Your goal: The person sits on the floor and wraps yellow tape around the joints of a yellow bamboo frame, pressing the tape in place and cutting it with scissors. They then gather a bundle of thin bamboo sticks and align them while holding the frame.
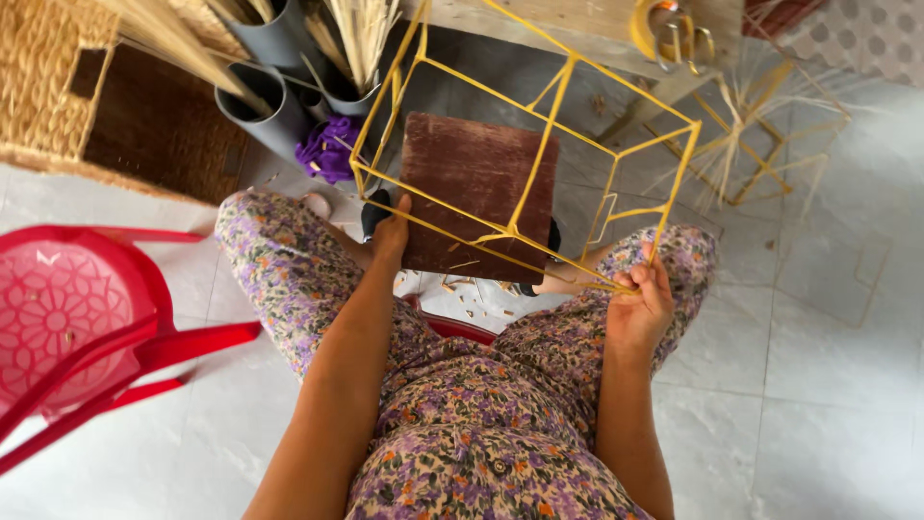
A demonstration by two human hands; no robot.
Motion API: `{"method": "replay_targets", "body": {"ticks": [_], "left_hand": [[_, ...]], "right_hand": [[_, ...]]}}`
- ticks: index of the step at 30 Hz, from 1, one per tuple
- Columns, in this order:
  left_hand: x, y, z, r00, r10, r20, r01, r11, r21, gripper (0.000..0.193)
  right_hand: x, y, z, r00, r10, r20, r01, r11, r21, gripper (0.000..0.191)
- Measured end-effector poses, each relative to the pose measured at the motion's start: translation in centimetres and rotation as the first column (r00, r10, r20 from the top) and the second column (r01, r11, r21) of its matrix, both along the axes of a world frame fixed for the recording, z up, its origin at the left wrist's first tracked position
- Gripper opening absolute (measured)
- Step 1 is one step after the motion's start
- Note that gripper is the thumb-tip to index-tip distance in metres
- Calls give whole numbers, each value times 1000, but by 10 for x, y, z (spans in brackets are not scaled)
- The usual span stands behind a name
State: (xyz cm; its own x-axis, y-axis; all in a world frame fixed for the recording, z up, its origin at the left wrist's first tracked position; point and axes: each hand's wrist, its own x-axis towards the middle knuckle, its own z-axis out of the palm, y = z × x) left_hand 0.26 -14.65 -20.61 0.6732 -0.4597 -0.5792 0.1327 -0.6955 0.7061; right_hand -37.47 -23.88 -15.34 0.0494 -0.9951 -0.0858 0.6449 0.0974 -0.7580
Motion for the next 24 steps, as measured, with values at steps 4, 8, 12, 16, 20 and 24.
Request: {"method": "replay_targets", "body": {"ticks": [4,8,12,16,20,24], "left_hand": [[-12,5,-10,997,66,-46,-66,998,0,95],[-32,4,-19,978,187,-95,-185,982,25,89],[-49,-11,-29,926,338,-171,-371,899,-234,84],[-63,-25,-41,906,355,-229,-409,873,-264,81],[-73,-39,-43,813,373,-447,-520,810,-270,83],[-74,-46,-36,770,261,-582,-523,781,-342,82]], "right_hand": [[-5,-1,2,997,46,-59,-47,999,-23,41],[-7,-1,2,997,58,-47,-60,998,-34,39],[-3,-4,6,997,68,-46,-69,997,-21,40],[5,-12,13,996,61,-59,-62,998,-2,40],[17,-29,18,996,68,-56,-70,997,-39,39],[23,-42,15,993,93,-69,-97,993,-65,41]]}}
